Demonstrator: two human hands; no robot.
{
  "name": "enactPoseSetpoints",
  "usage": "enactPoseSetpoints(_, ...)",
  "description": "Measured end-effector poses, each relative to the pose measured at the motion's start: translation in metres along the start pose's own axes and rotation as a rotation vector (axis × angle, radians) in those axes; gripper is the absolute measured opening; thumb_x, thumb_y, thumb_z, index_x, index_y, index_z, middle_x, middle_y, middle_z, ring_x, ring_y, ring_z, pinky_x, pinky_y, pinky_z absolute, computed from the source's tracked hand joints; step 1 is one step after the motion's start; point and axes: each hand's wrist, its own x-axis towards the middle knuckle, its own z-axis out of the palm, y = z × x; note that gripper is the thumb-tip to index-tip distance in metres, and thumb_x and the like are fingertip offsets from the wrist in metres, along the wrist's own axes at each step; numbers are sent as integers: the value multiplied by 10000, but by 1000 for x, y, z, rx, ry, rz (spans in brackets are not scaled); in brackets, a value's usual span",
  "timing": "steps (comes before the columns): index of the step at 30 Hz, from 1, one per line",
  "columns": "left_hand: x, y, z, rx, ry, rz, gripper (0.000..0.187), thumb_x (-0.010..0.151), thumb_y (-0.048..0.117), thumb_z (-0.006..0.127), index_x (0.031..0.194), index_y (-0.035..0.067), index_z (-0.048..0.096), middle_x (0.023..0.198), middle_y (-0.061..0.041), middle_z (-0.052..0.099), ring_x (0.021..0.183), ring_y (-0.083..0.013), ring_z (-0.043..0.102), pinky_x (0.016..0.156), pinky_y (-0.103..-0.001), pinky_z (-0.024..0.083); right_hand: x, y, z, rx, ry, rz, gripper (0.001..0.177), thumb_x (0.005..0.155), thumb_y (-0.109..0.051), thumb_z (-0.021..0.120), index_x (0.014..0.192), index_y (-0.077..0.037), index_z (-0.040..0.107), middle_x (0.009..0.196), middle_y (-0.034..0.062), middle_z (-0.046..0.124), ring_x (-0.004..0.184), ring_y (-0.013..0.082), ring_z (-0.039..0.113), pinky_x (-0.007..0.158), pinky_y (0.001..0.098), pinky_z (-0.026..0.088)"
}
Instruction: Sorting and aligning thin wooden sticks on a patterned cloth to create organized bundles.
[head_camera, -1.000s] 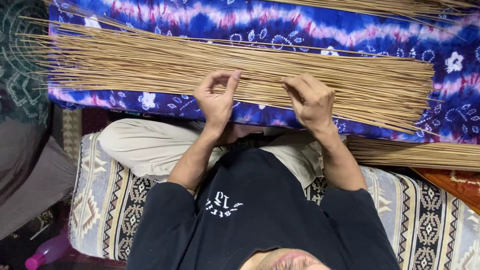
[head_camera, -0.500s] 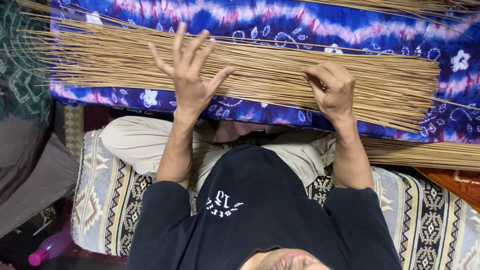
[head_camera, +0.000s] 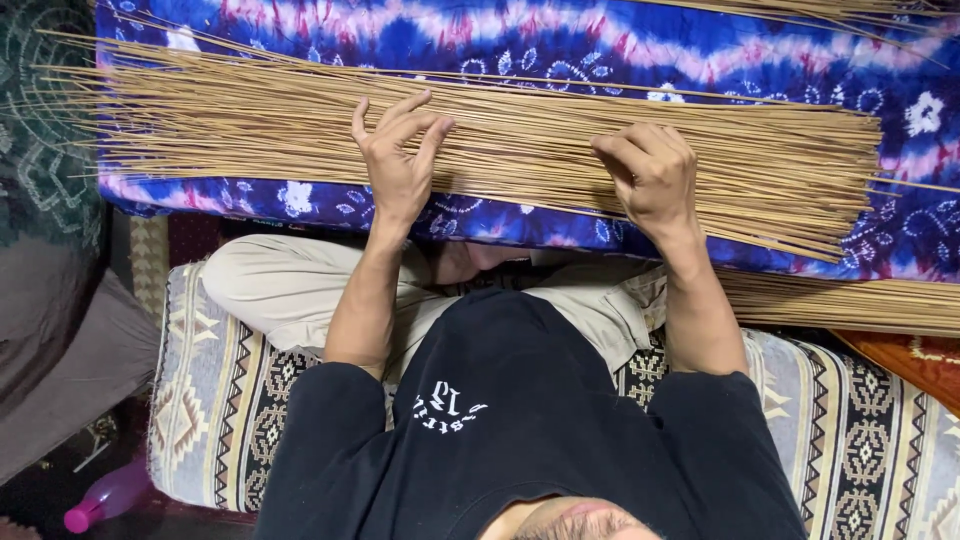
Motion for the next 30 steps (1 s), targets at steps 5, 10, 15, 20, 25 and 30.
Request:
enactPoseSetpoints(5, 15, 15, -11, -275, 103, -99, 177, 946, 267, 765, 925, 91, 777, 925, -83, 803, 900, -200, 754, 857, -369, 607, 3, 1, 12, -57, -9, -2, 17, 950, -108, 828, 951, -124, 824, 834, 21, 722, 714, 142, 601, 662, 300, 494)
enactPoseSetpoints(10, 26, -36, 10, -574, 335, -167, 752, 880, -108, 866, 1483, 112, 475, 1471, -144, 534, 1264, -312, 674, 1013, -387, 701, 3, 5, 38, -57, -49, 18, 107, 998, -126, 713, 1045, -120, 809, 908, 41, 691, 730, 149, 542, 661, 298, 436)
enactPoseSetpoints(15, 33, -1, 10, -189, 270, -9, 62, 963, 107, 726, 1013, 73, 735, 930, -70, 773, 858, -182, 727, 799, -315, 615, 3, 1, 62, 84, -43, 52, 95, 942, -152, 798, 1023, -103, 788, 980, 73, 687, 796, 180, 606, 748, 343, 562)
enactPoseSetpoints(20, 21, -17, 26, -26, -99, 297, 180, 976, 207, 762, 1059, 48, 759, 983, -111, 787, 837, -199, 723, 775, -328, 582, 7, -5, 75, 174, -14, 62, 122, 933, -112, 787, 1052, -90, 781, 995, 78, 667, 845, 193, 599, 816, 352, 572)
enactPoseSetpoints(25, 22, -52, 32, -70, -193, 358, 58, 1004, 192, 760, 1037, 171, 803, 879, -7, 723, 818, -245, 689, 780, -371, 518, 2, 6, 91, 280, 78, -1, 76, 1020, -97, 683, 1055, -102, 750, 941, 70, 612, 858, 284, 641, 792, 398, 518)
enactPoseSetpoints(30, 18, -53, 34, -97, -206, 349, 47, 1006, 158, 755, 1034, 135, 784, 891, -52, 685, 849, -290, 649, 809, -399, 496, -10, 16, 99, 247, 14, 41, 35, 975, -116, 746, 1006, -132, 751, 947, 43, 624, 895, 260, 616, 841, 392, 481)
